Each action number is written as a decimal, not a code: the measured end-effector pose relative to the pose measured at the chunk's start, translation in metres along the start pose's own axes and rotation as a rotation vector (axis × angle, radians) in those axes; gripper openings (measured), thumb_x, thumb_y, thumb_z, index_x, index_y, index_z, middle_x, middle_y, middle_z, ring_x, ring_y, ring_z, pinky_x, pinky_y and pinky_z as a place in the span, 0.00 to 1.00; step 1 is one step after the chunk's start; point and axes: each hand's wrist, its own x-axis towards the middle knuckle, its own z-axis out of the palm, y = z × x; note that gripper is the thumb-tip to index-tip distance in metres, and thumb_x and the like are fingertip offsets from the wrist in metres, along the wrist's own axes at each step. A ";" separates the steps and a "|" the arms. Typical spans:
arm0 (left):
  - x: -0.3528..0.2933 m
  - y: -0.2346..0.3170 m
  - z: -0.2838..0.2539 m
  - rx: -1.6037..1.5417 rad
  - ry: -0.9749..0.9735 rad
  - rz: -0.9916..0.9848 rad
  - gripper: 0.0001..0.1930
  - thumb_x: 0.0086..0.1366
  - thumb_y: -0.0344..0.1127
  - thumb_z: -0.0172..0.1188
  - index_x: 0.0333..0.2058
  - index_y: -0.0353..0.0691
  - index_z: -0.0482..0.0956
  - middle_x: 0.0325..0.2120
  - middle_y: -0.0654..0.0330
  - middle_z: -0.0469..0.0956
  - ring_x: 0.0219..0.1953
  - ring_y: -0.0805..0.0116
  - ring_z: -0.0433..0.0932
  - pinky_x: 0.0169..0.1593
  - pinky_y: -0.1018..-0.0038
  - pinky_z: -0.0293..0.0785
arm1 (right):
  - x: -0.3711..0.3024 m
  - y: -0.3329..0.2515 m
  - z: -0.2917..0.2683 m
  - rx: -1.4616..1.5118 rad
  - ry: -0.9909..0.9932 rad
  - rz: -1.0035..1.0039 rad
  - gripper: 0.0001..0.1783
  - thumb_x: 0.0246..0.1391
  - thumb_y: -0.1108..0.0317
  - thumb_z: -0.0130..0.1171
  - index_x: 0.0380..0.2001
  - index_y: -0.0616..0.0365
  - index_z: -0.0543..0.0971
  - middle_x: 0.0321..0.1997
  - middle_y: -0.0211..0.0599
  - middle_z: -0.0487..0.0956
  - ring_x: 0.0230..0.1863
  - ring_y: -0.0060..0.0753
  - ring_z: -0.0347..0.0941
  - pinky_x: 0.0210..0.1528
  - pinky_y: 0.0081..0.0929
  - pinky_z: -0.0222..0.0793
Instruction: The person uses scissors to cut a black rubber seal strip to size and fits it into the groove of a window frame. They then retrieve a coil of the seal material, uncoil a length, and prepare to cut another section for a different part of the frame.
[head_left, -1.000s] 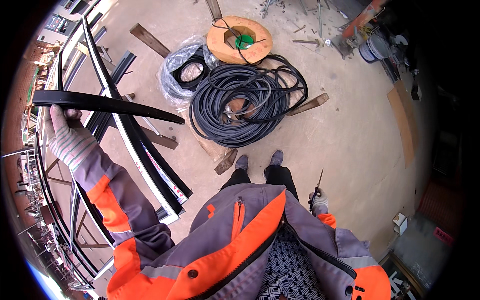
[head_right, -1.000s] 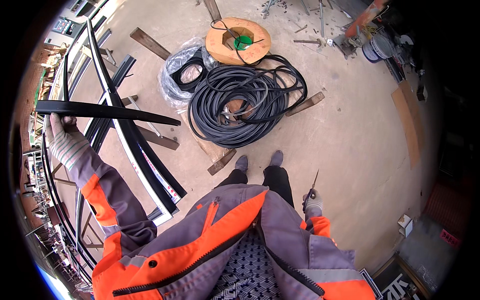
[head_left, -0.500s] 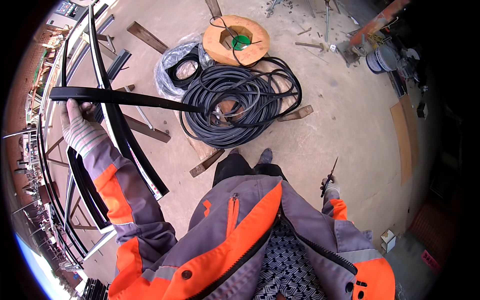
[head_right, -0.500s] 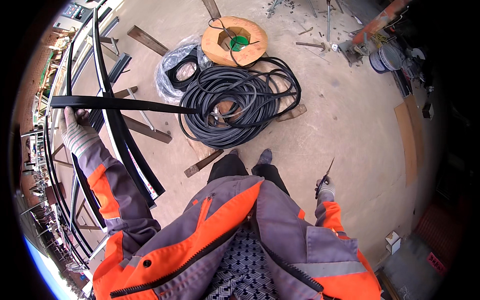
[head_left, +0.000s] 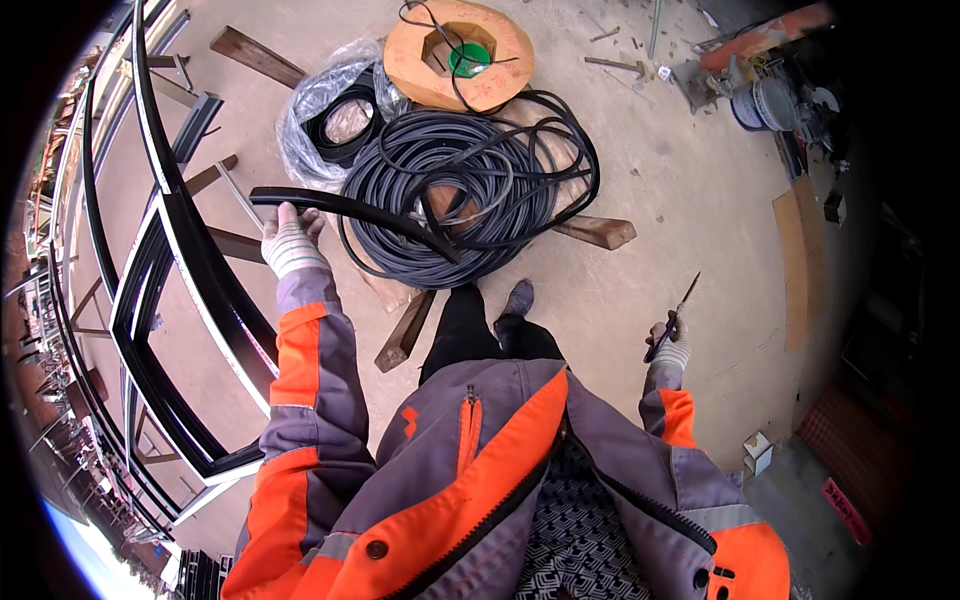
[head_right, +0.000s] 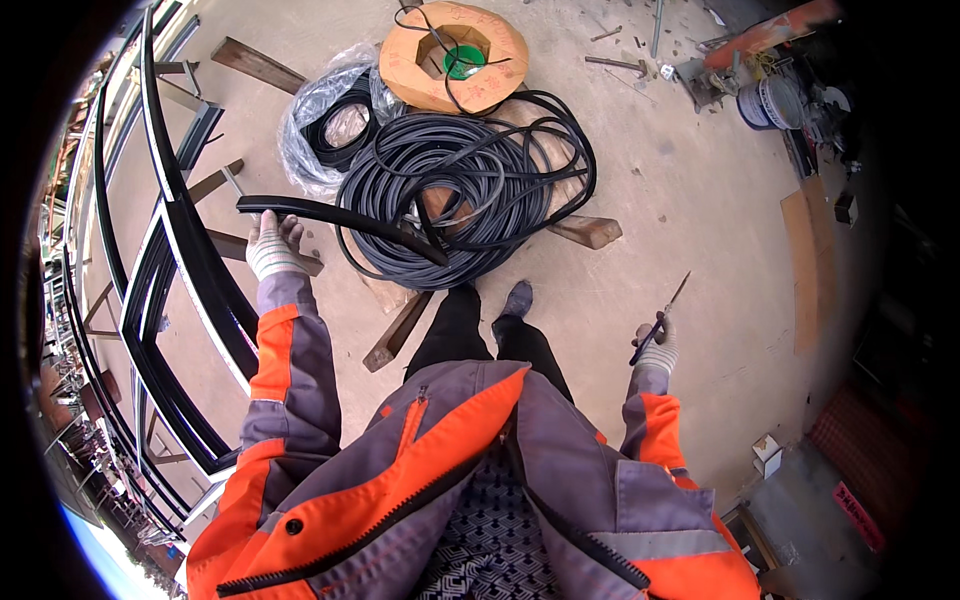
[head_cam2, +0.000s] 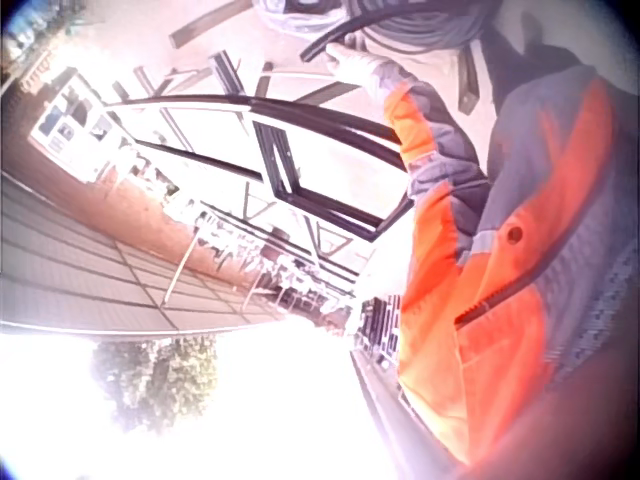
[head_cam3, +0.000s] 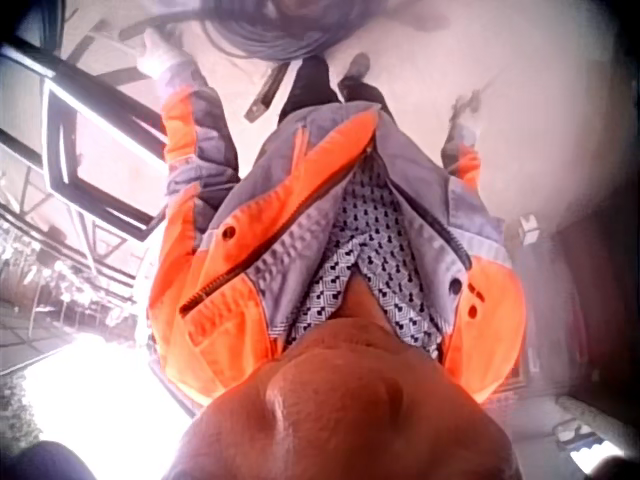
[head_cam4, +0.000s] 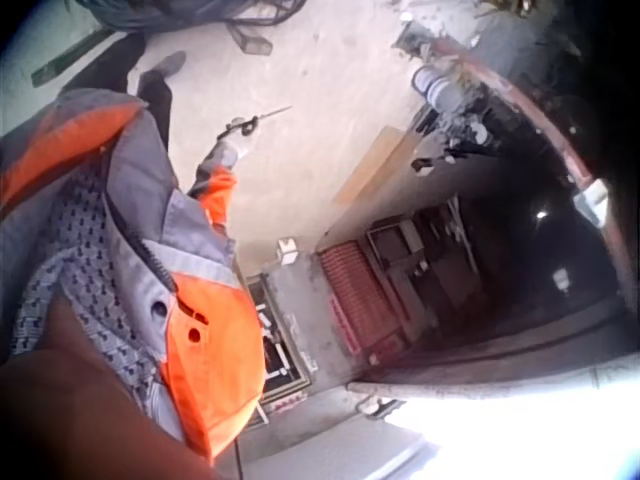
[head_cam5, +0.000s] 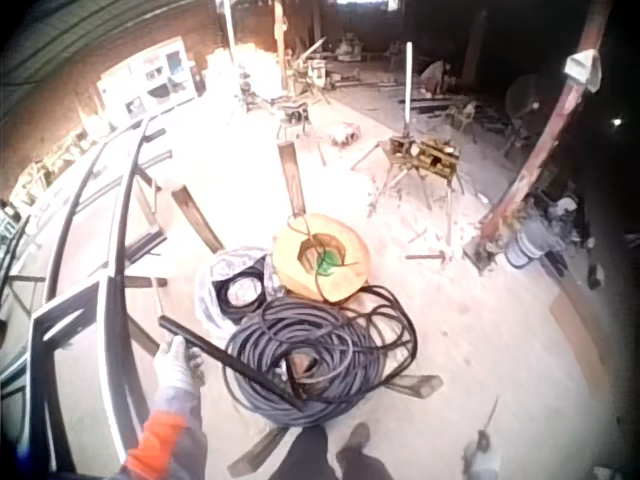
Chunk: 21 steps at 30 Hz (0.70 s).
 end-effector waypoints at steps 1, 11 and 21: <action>0.010 -0.026 -0.006 0.029 0.088 -0.119 0.10 0.68 0.32 0.57 0.44 0.34 0.71 0.28 0.56 0.78 0.24 0.65 0.80 0.25 0.75 0.81 | -0.002 -0.012 0.008 -0.004 0.012 -0.043 0.28 0.50 0.74 0.56 0.57 0.49 0.73 0.20 0.30 0.74 0.15 0.24 0.70 0.15 0.21 0.60; 0.091 -0.182 -0.041 -0.159 0.327 -0.521 0.13 0.70 0.34 0.53 0.50 0.35 0.70 0.37 0.54 0.79 0.34 0.61 0.82 0.35 0.68 0.83 | 0.032 -0.079 0.103 -0.090 0.056 -0.303 0.28 0.51 0.74 0.62 0.58 0.52 0.72 0.24 0.24 0.73 0.23 0.17 0.68 0.26 0.17 0.63; 0.195 -0.238 -0.022 -0.292 0.449 -0.561 0.16 0.72 0.34 0.42 0.50 0.28 0.69 0.47 0.48 0.76 0.49 0.55 0.79 0.49 0.62 0.83 | 0.052 -0.116 0.176 -0.077 0.211 -0.414 0.28 0.53 0.74 0.63 0.58 0.57 0.71 0.37 0.25 0.76 0.35 0.18 0.72 0.43 0.16 0.70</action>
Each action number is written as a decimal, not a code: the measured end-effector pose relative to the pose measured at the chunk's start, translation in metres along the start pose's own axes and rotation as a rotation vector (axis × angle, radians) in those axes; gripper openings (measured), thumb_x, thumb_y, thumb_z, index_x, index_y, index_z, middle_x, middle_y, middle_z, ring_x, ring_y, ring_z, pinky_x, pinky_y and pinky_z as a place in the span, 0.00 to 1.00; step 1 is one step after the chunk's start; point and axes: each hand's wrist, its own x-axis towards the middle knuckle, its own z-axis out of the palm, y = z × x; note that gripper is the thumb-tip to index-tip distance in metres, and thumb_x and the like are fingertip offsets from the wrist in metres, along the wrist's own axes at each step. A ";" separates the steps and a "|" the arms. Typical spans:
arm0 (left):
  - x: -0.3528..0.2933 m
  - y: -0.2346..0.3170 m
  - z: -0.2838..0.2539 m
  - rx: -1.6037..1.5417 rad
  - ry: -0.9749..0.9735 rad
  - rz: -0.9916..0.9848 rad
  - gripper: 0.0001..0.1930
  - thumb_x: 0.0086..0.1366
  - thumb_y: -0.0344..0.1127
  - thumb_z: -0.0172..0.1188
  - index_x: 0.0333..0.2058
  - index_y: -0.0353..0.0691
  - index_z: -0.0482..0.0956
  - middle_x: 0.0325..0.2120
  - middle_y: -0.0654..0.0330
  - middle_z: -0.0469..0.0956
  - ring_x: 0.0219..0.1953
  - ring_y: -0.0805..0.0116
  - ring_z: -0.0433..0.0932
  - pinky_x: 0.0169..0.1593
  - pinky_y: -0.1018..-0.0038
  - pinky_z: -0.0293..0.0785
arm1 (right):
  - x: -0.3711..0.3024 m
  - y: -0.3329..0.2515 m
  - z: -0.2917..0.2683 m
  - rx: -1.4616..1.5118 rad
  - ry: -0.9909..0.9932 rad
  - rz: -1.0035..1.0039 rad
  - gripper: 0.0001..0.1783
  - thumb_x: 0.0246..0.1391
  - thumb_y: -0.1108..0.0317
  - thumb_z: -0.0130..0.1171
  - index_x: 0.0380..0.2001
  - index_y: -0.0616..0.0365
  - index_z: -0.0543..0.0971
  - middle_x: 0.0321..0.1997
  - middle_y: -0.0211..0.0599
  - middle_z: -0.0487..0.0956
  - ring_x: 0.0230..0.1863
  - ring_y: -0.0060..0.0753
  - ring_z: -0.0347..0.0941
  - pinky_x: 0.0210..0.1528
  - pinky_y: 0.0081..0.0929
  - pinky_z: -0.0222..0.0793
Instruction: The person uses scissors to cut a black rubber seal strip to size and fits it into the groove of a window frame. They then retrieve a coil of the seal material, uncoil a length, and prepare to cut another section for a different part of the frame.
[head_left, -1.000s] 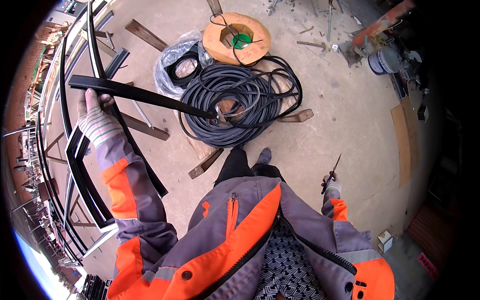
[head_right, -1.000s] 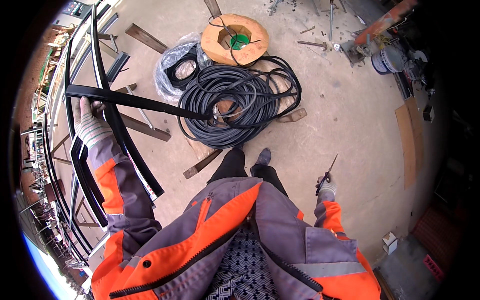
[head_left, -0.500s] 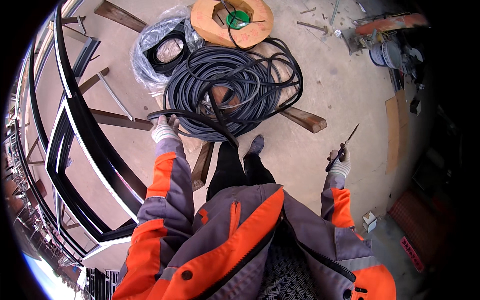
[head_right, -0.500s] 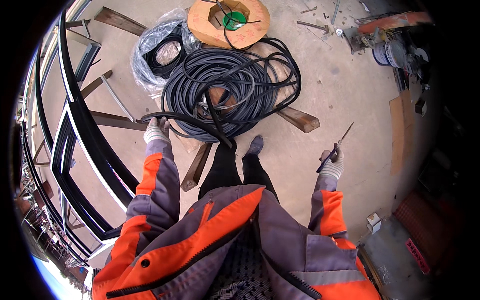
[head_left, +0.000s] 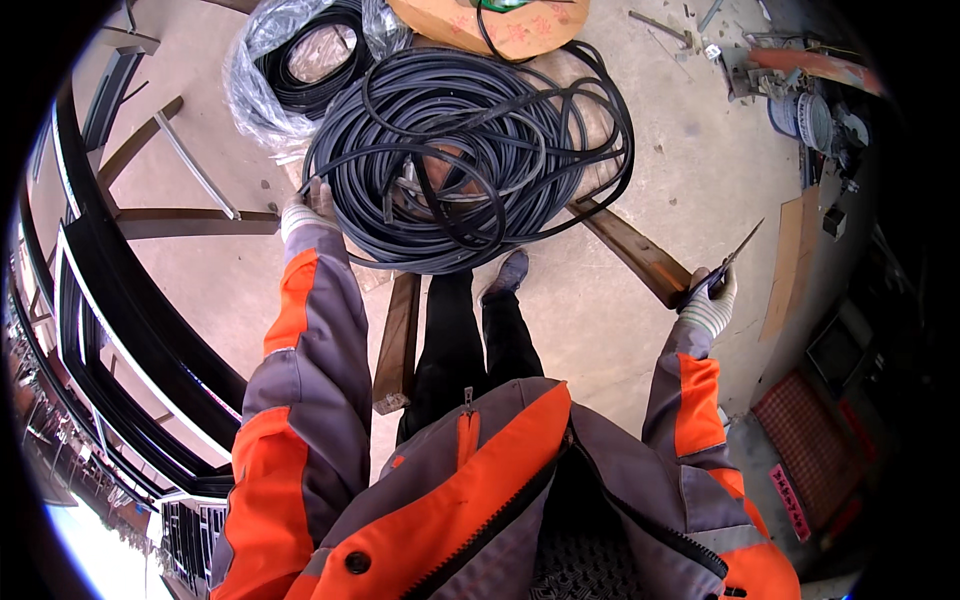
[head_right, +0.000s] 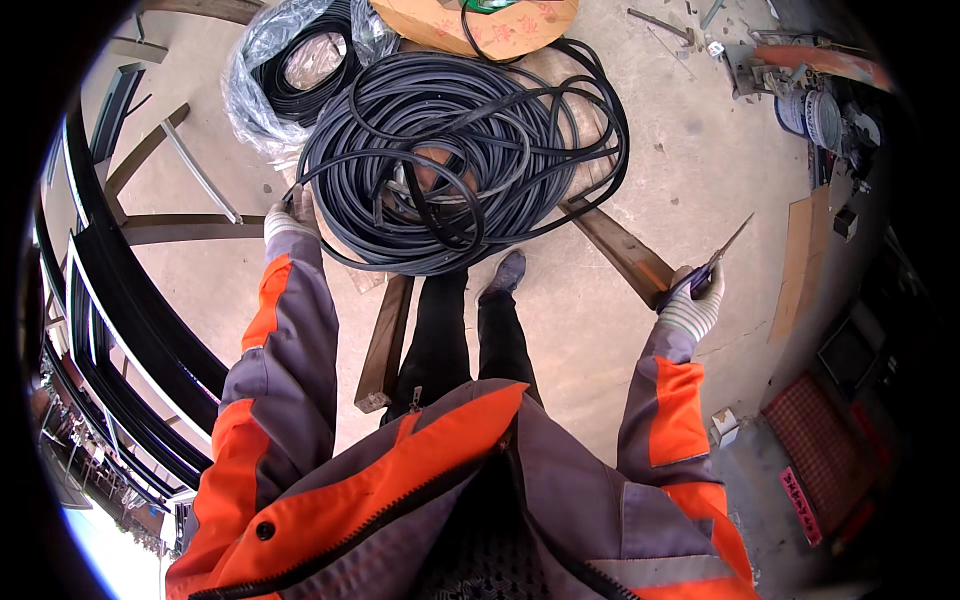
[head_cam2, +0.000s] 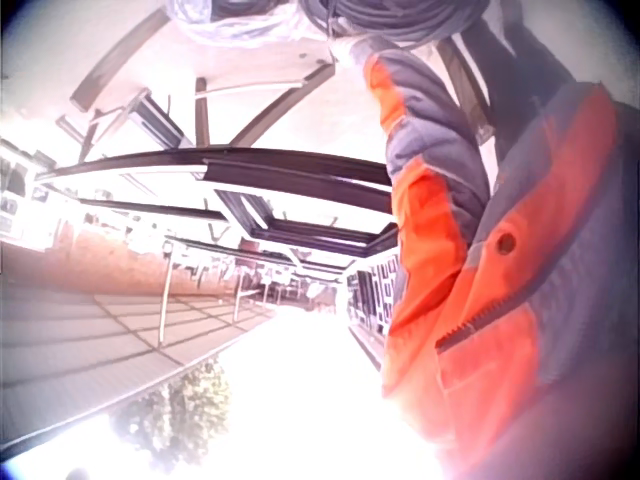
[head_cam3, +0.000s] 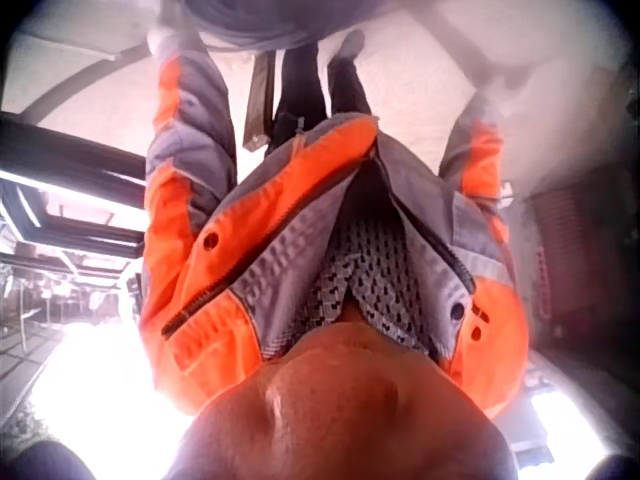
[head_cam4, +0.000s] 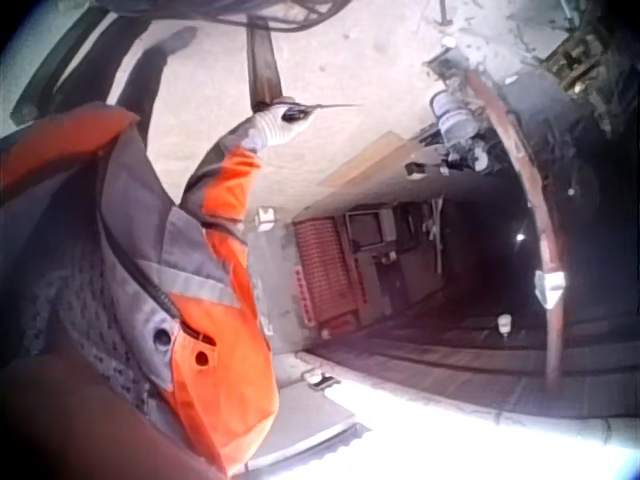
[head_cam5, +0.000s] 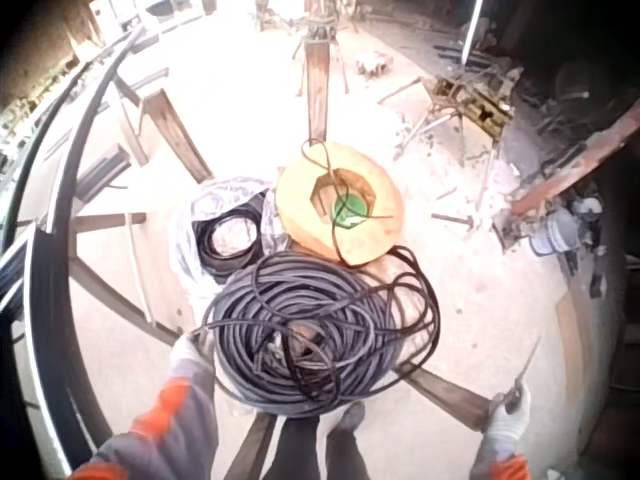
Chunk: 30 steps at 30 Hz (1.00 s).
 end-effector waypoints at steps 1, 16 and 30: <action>0.008 -0.008 0.002 -0.004 0.031 -0.025 0.16 0.72 0.33 0.41 0.51 0.28 0.68 0.48 0.48 0.76 0.50 0.55 0.79 0.50 0.62 0.83 | 0.000 0.002 0.002 -0.034 -0.002 -0.024 0.28 0.54 0.74 0.62 0.59 0.58 0.70 0.42 0.27 0.77 0.39 0.20 0.73 0.47 0.17 0.70; 0.056 -0.100 -0.106 0.233 0.385 -0.223 0.14 0.71 0.43 0.47 0.41 0.39 0.74 0.32 0.61 0.82 0.34 0.69 0.84 0.30 0.74 0.84 | 0.042 0.009 0.007 0.223 0.095 -0.038 0.27 0.51 0.84 0.61 0.56 0.57 0.74 0.39 0.27 0.75 0.37 0.20 0.71 0.43 0.16 0.73; 0.064 -0.167 -0.041 0.026 0.091 -0.321 0.15 0.73 0.43 0.44 0.46 0.41 0.74 0.38 0.59 0.83 0.42 0.63 0.83 0.43 0.66 0.80 | 0.041 0.009 0.026 0.148 0.024 -0.087 0.28 0.53 0.87 0.57 0.58 0.58 0.72 0.48 0.31 0.76 0.43 0.23 0.73 0.47 0.18 0.75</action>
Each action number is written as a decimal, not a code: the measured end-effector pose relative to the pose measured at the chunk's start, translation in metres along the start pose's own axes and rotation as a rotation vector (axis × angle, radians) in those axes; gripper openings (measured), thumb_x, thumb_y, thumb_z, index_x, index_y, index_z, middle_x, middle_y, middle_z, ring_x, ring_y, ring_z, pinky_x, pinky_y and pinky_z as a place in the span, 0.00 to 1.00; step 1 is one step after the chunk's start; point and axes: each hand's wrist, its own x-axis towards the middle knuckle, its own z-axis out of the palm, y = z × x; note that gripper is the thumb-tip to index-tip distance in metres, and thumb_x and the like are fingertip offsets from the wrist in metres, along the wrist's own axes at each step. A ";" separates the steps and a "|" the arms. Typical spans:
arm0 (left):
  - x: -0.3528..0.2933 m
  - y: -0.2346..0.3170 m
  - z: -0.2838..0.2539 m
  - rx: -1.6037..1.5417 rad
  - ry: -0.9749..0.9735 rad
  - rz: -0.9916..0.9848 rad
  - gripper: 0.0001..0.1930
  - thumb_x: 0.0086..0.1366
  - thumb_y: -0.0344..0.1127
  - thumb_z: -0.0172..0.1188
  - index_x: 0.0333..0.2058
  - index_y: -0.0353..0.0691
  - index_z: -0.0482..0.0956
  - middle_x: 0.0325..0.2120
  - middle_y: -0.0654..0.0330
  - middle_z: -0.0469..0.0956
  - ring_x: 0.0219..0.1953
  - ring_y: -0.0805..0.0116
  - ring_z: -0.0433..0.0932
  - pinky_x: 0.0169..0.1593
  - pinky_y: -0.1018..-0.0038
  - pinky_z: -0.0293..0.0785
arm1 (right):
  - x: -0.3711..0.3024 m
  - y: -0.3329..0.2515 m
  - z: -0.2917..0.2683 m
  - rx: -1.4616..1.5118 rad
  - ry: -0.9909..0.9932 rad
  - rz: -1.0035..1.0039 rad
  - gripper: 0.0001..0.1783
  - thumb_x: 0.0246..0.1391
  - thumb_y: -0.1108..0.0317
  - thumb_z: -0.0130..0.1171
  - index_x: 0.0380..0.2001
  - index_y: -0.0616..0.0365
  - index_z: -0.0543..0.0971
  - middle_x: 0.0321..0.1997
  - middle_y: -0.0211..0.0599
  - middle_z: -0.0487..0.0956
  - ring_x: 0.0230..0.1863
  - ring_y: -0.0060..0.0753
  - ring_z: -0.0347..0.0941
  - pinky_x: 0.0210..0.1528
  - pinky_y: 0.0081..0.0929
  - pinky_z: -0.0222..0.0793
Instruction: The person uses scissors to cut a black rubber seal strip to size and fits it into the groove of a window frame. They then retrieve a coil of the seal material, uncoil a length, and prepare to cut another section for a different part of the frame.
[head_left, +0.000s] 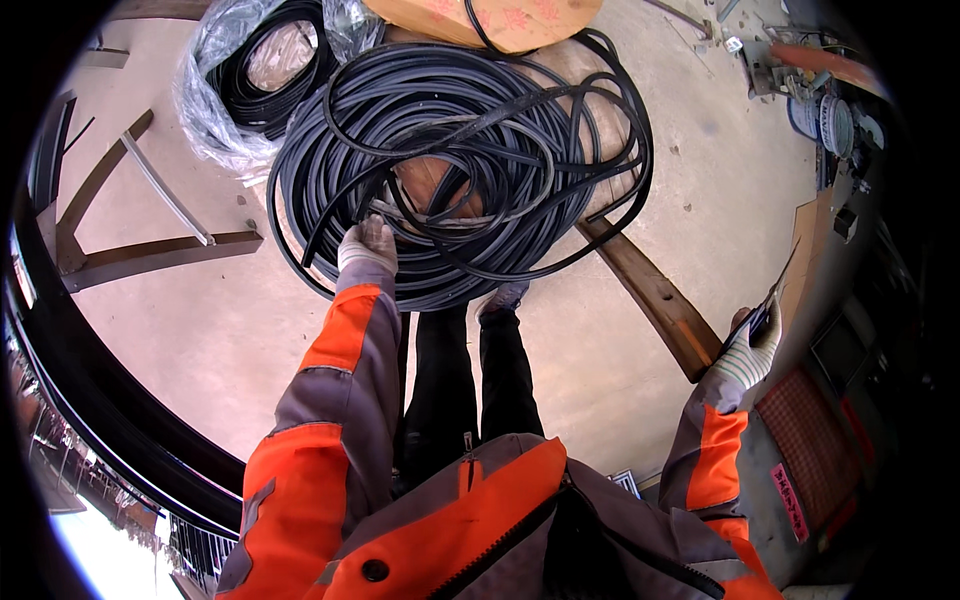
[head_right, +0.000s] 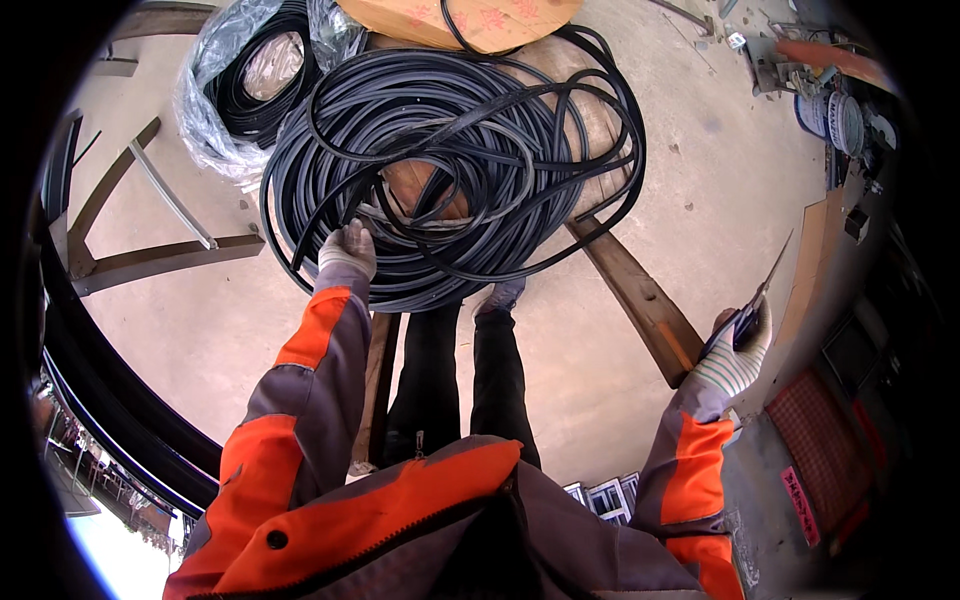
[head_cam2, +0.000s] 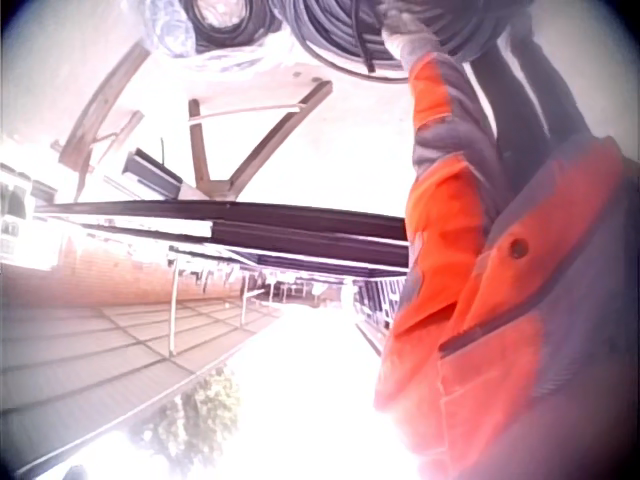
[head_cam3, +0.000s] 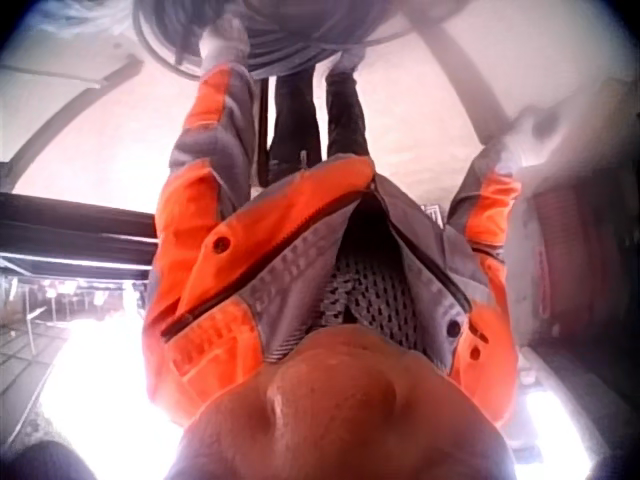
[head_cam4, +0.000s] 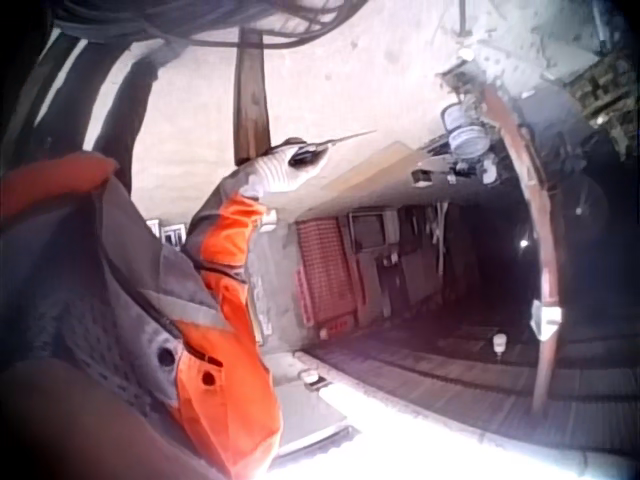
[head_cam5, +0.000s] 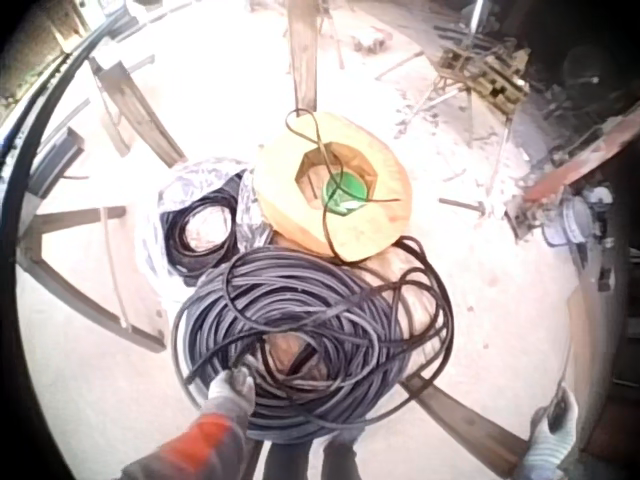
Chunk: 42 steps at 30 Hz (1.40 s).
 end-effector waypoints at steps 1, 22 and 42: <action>-0.005 -0.006 0.005 0.091 -0.055 0.001 0.15 0.73 0.44 0.44 0.46 0.41 0.74 0.39 0.57 0.83 0.40 0.61 0.84 0.42 0.65 0.81 | 0.002 0.003 -0.004 -0.012 -0.002 -0.006 0.28 0.53 0.87 0.57 0.58 0.58 0.72 0.48 0.32 0.76 0.43 0.23 0.73 0.46 0.18 0.75; -0.044 0.070 0.042 2.205 0.180 0.923 0.20 0.61 0.46 0.59 0.48 0.41 0.76 0.46 0.49 0.77 0.51 0.50 0.76 0.53 0.59 0.73 | 0.003 0.010 -0.016 -0.089 -0.028 -0.011 0.29 0.54 0.88 0.55 0.59 0.57 0.72 0.59 0.31 0.73 0.56 0.24 0.70 0.54 0.18 0.71; 0.016 0.052 0.045 1.970 0.071 0.421 0.23 0.60 0.51 0.57 0.45 0.38 0.80 0.44 0.44 0.80 0.51 0.47 0.77 0.55 0.59 0.73 | 0.015 0.025 -0.030 -0.126 -0.030 -0.004 0.31 0.53 0.90 0.51 0.60 0.58 0.71 0.62 0.32 0.72 0.58 0.26 0.69 0.53 0.19 0.73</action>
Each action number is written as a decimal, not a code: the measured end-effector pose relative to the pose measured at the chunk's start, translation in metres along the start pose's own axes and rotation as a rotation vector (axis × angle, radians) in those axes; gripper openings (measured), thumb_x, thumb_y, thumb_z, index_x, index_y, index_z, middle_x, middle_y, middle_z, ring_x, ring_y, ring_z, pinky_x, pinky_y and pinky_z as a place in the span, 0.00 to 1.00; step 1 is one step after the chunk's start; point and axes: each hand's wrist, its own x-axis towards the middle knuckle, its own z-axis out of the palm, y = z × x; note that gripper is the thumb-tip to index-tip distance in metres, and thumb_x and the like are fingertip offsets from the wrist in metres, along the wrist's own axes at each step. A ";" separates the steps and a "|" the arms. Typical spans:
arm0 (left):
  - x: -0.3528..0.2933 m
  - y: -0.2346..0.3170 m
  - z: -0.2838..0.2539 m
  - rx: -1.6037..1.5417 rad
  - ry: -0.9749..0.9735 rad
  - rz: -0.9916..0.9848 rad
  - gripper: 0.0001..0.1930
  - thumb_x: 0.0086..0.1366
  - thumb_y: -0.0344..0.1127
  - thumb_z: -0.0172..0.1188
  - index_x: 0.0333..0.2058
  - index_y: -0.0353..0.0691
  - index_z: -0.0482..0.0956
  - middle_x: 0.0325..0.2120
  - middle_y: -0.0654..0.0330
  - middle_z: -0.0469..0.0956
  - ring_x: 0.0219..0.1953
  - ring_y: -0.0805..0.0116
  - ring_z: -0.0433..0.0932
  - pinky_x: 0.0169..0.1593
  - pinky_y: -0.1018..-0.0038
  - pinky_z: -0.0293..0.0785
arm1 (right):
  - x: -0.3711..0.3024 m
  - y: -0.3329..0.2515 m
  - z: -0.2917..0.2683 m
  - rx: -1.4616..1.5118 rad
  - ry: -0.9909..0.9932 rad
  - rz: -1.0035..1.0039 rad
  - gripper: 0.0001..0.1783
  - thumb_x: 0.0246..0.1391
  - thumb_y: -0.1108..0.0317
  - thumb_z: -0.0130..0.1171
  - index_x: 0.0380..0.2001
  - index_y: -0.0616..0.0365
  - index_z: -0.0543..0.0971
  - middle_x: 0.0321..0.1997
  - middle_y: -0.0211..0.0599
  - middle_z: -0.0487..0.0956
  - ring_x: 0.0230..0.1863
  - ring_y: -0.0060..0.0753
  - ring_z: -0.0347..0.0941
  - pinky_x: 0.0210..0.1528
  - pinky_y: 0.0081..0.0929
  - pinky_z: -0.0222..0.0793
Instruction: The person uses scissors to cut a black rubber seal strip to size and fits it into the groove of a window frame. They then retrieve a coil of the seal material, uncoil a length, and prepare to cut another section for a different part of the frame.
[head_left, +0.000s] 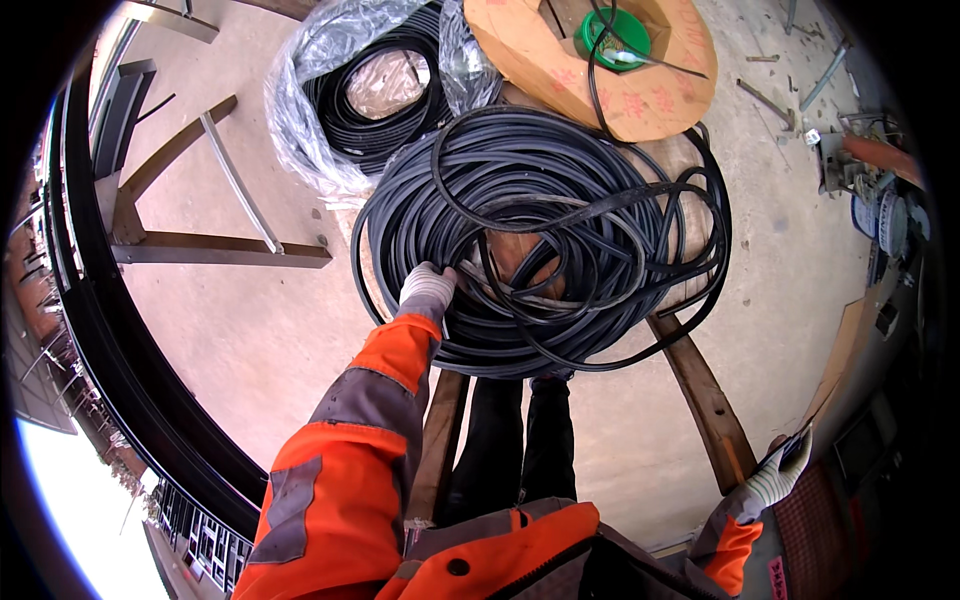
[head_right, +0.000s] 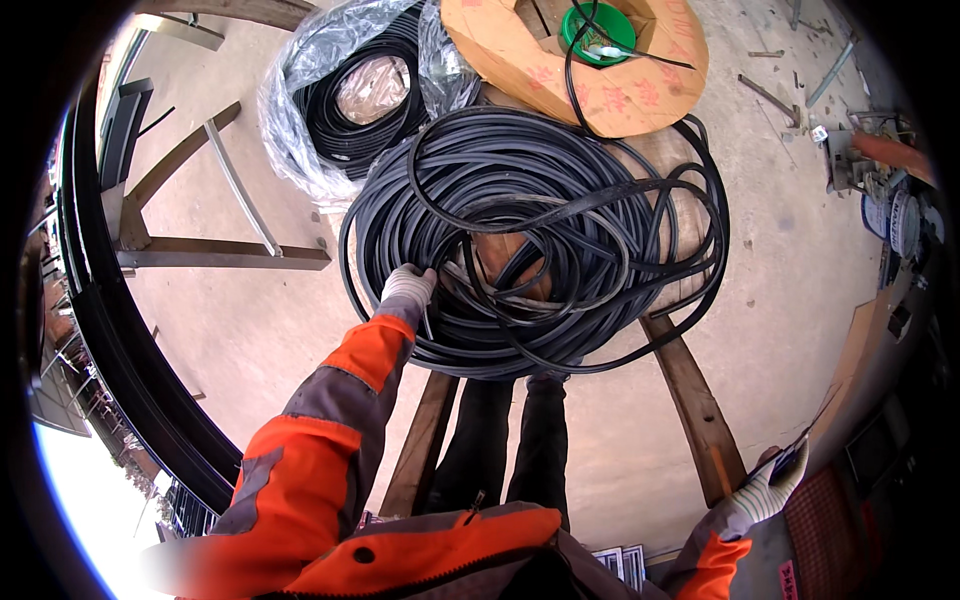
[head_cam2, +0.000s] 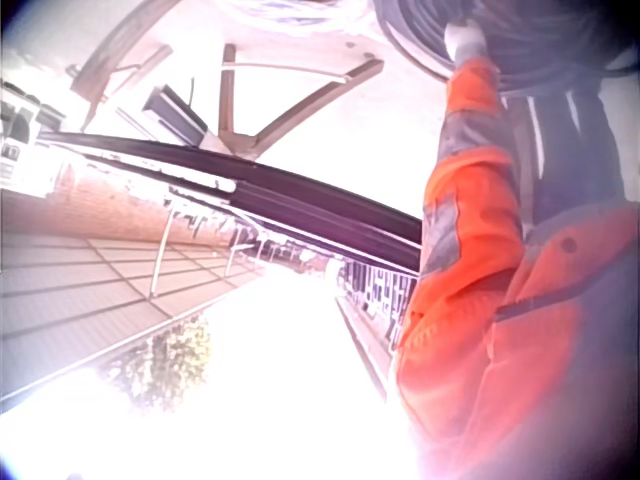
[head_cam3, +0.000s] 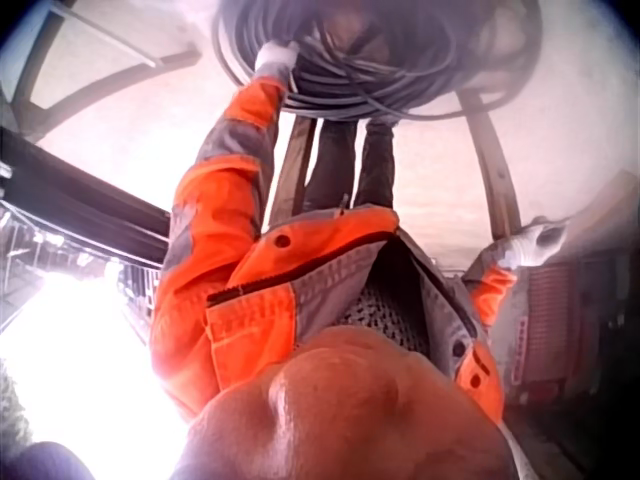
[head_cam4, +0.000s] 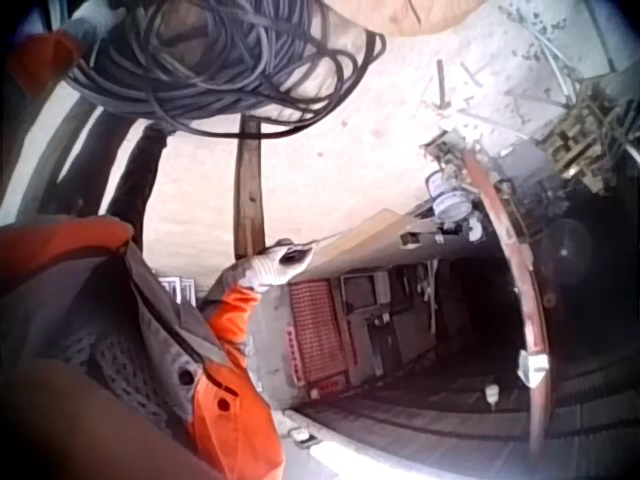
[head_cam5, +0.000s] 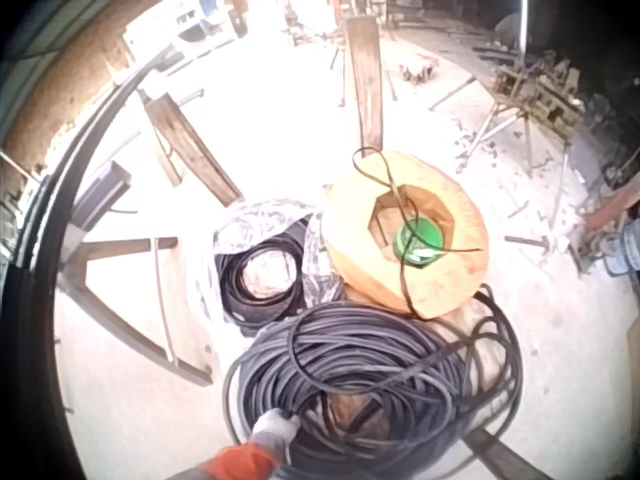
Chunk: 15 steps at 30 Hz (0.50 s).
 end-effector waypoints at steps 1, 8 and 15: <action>-0.006 0.002 -0.004 0.035 0.119 0.070 0.21 0.61 0.50 0.56 0.43 0.39 0.81 0.40 0.45 0.82 0.47 0.48 0.79 0.52 0.59 0.74 | 0.000 0.003 -0.003 -0.013 0.001 -0.004 0.29 0.55 0.86 0.53 0.60 0.57 0.71 0.61 0.31 0.73 0.57 0.27 0.70 0.54 0.20 0.72; 0.019 0.038 -0.045 -0.398 0.520 0.381 0.15 0.64 0.45 0.57 0.36 0.39 0.81 0.27 0.52 0.82 0.30 0.57 0.82 0.39 0.65 0.76 | -0.005 -0.009 -0.001 -0.053 0.032 0.037 0.31 0.53 0.88 0.52 0.61 0.58 0.70 0.62 0.33 0.72 0.57 0.27 0.69 0.52 0.19 0.72; 0.073 0.093 -0.104 -0.494 0.840 0.678 0.09 0.61 0.37 0.63 0.35 0.37 0.81 0.30 0.53 0.80 0.29 0.64 0.80 0.37 0.71 0.76 | -0.006 -0.017 0.000 -0.116 0.038 0.067 0.30 0.55 0.85 0.53 0.62 0.60 0.69 0.64 0.35 0.70 0.59 0.29 0.68 0.56 0.19 0.70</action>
